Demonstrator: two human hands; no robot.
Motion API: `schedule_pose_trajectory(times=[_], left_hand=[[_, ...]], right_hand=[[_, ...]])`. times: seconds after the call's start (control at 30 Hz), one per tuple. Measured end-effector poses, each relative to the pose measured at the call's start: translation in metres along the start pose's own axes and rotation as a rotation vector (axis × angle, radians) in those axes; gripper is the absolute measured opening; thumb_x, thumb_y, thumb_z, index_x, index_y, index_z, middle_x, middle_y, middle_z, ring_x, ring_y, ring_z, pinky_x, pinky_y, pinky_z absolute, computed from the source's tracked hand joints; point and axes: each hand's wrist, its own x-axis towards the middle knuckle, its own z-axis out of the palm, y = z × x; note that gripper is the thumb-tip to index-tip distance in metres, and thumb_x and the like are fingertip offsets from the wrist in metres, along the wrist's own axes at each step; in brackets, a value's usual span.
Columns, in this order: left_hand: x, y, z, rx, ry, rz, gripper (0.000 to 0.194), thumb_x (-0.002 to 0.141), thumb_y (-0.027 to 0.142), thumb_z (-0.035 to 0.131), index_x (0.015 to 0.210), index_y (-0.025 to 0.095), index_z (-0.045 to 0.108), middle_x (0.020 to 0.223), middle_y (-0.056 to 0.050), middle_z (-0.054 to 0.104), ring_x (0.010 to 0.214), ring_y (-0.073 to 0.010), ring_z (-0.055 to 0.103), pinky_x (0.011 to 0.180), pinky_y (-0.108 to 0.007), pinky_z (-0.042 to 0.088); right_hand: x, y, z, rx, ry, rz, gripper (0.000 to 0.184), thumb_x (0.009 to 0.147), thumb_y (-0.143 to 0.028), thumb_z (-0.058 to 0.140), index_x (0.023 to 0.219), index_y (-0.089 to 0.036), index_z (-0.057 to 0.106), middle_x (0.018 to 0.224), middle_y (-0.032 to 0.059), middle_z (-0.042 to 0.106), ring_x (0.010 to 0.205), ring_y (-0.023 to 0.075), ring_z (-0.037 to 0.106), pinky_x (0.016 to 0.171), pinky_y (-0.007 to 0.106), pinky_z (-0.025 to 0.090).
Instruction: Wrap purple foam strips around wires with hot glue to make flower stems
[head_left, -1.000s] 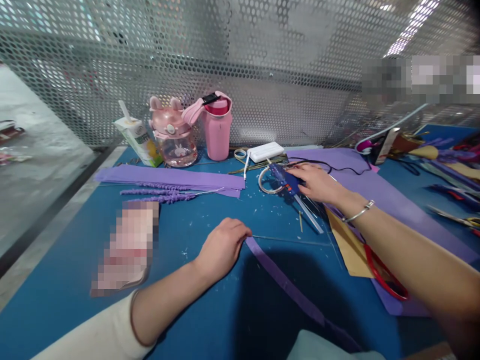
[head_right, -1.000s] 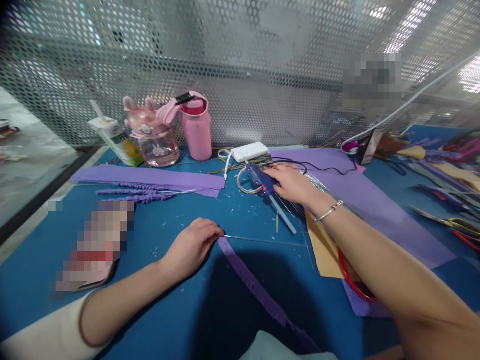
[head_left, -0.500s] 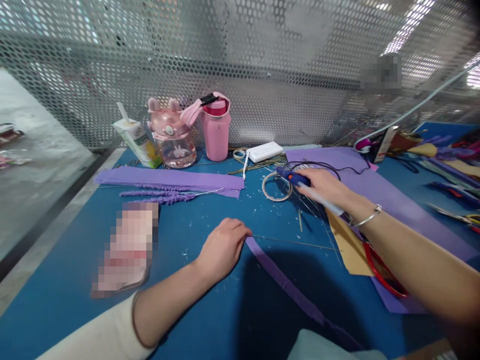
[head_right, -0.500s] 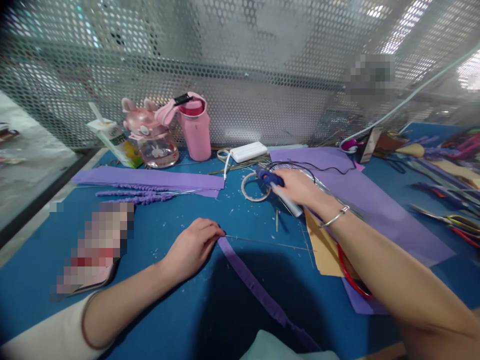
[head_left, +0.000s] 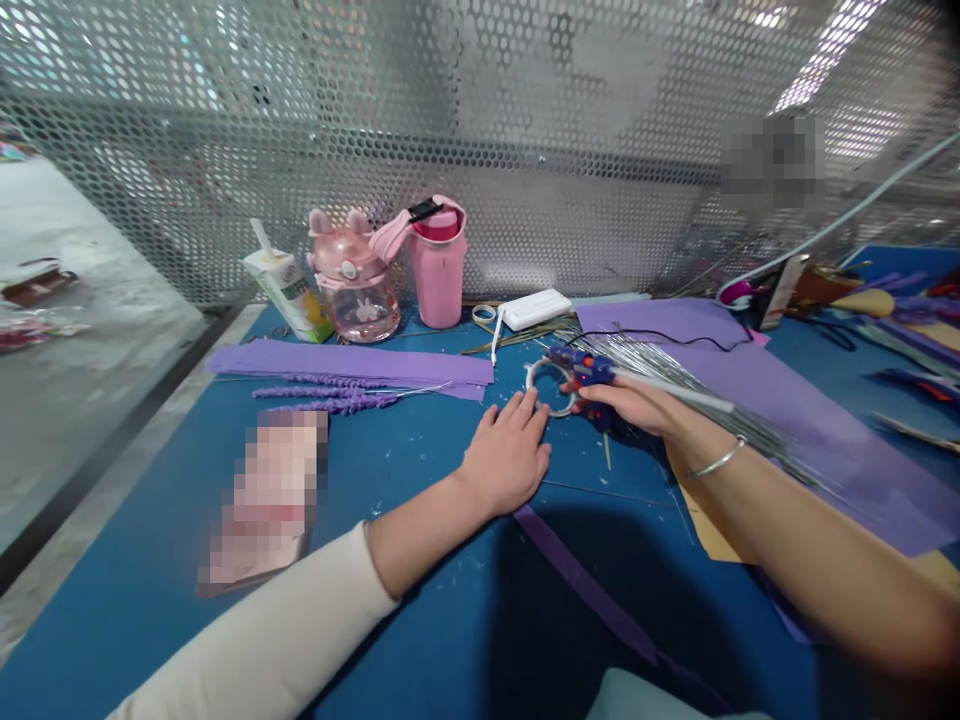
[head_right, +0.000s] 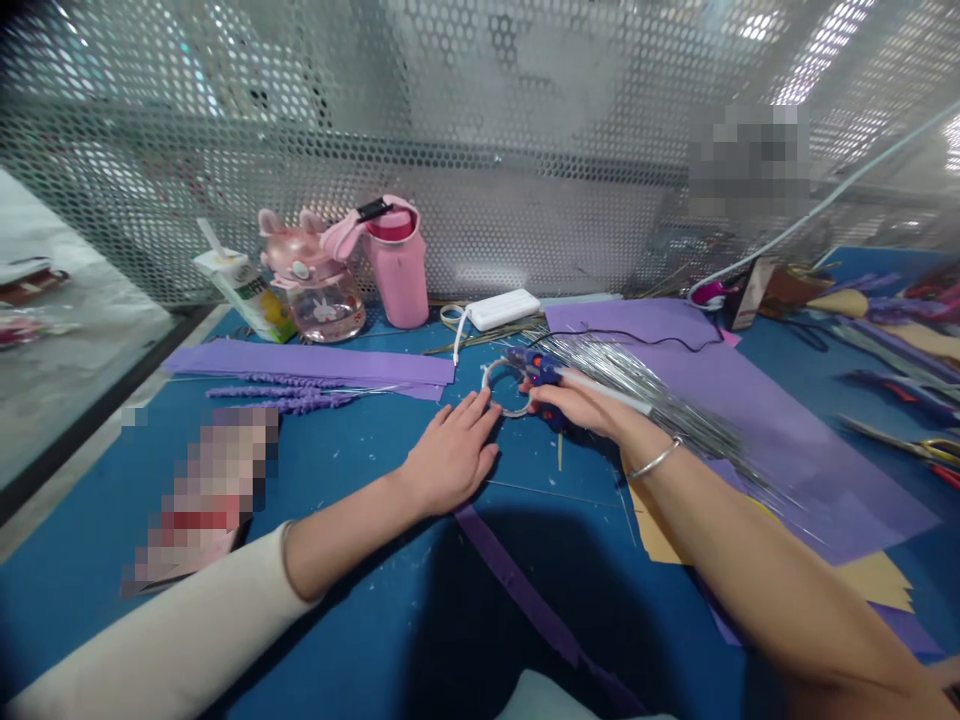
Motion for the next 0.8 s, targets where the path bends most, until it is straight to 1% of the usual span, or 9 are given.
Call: schedule_pose_trajectory(times=[0.17, 0.23, 0.3, 0.4, 0.5, 0.57, 0.63, 0.73, 0.8], left_hand=[[0.018, 0.000, 0.009, 0.021, 0.016, -0.082, 0.043, 0.093, 0.031, 0.040, 0.131, 0.012, 0.048, 0.142, -0.015, 0.045, 0.134, -0.0336, 0.035, 0.105, -0.058, 0.029], [0.015, -0.004, 0.002, -0.019, 0.022, -0.075, 0.042, 0.093, 0.030, 0.039, 0.130, 0.013, 0.049, 0.140, -0.014, 0.047, 0.131, -0.0315, 0.038, 0.105, -0.055, 0.033], [0.005, -0.009, -0.011, -0.083, 0.058, -0.061, 0.040, 0.095, 0.027, 0.036, 0.130, 0.013, 0.050, 0.137, -0.012, 0.051, 0.127, -0.0262, 0.044, 0.104, -0.045, 0.039], [-0.022, -0.018, -0.027, -0.132, 0.185, -0.108, 0.031, 0.093, 0.021, 0.040, 0.117, 0.015, 0.059, 0.121, -0.010, 0.061, 0.112, -0.0230, 0.054, 0.099, -0.040, 0.043], [-0.052, -0.024, -0.029, -0.161, 0.192, -0.124, 0.024, 0.092, 0.021, 0.044, 0.105, 0.018, 0.064, 0.104, -0.008, 0.063, 0.097, -0.0218, 0.057, 0.089, -0.038, 0.047], [-0.065, -0.026, -0.024, -0.205, 0.184, -0.106, 0.023, 0.092, 0.023, 0.046, 0.104, 0.019, 0.065, 0.099, -0.007, 0.063, 0.094, -0.0209, 0.056, 0.086, -0.036, 0.048], [-0.069, -0.027, -0.018, -0.247, 0.170, -0.090, 0.022, 0.092, 0.025, 0.048, 0.105, 0.020, 0.065, 0.096, -0.007, 0.063, 0.093, -0.0202, 0.056, 0.084, -0.035, 0.047], [-0.066, -0.028, -0.012, -0.261, 0.151, -0.092, 0.021, 0.092, 0.024, 0.048, 0.103, 0.021, 0.066, 0.093, -0.006, 0.063, 0.090, -0.0197, 0.056, 0.082, -0.034, 0.047], [-0.064, -0.030, -0.011, -0.253, 0.129, -0.092, 0.021, 0.092, 0.023, 0.049, 0.098, 0.021, 0.068, 0.089, -0.005, 0.064, 0.087, -0.0194, 0.057, 0.079, -0.034, 0.047]], right_hand=[[-0.011, -0.020, -0.018, 0.191, 0.031, -0.021, 0.027, 0.080, -0.031, 0.049, 0.100, -0.017, 0.064, 0.087, 0.0079, 0.070, 0.062, 0.0167, 0.059, 0.057, 0.029, 0.047], [-0.022, -0.033, -0.024, 0.300, 0.022, -0.060, 0.030, 0.083, -0.032, 0.042, 0.096, -0.017, 0.065, 0.072, 0.0066, 0.066, 0.055, 0.0157, 0.053, 0.055, 0.030, 0.044], [-0.035, -0.043, -0.026, 0.327, -0.012, -0.077, 0.034, 0.086, -0.034, 0.038, 0.090, -0.016, 0.066, 0.058, 0.0045, 0.058, 0.051, 0.0156, 0.049, 0.054, 0.031, 0.043], [-0.060, -0.049, -0.015, 0.208, -0.053, -0.078, 0.029, 0.086, -0.037, 0.046, 0.091, -0.017, 0.066, 0.061, 0.0032, 0.059, 0.053, 0.0152, 0.050, 0.054, 0.030, 0.043], [-0.084, -0.044, 0.007, -0.061, -0.053, -0.041, 0.027, 0.087, -0.042, 0.051, 0.085, -0.019, 0.064, 0.071, 0.0038, 0.064, 0.059, 0.0157, 0.055, 0.056, 0.029, 0.045], [-0.096, -0.038, 0.022, -0.226, -0.024, -0.034, 0.033, 0.088, -0.045, 0.049, 0.072, -0.019, 0.061, 0.066, 0.0029, 0.063, 0.058, 0.0158, 0.056, 0.054, 0.027, 0.045], [-0.104, -0.034, 0.033, -0.321, -0.017, -0.101, 0.036, 0.091, -0.044, 0.044, 0.070, -0.020, 0.061, 0.063, 0.0020, 0.062, 0.058, 0.0159, 0.057, 0.054, 0.027, 0.045], [-0.108, -0.030, 0.039, -0.375, -0.047, -0.252, 0.029, 0.093, -0.037, 0.041, 0.087, -0.022, 0.065, 0.078, 0.0030, 0.068, 0.071, 0.0179, 0.063, 0.063, 0.028, 0.049], [-0.108, -0.029, 0.039, -0.412, -0.061, -0.289, 0.024, 0.093, -0.033, 0.042, 0.093, -0.022, 0.064, 0.086, 0.0035, 0.069, 0.080, 0.0192, 0.064, 0.069, 0.029, 0.050]])
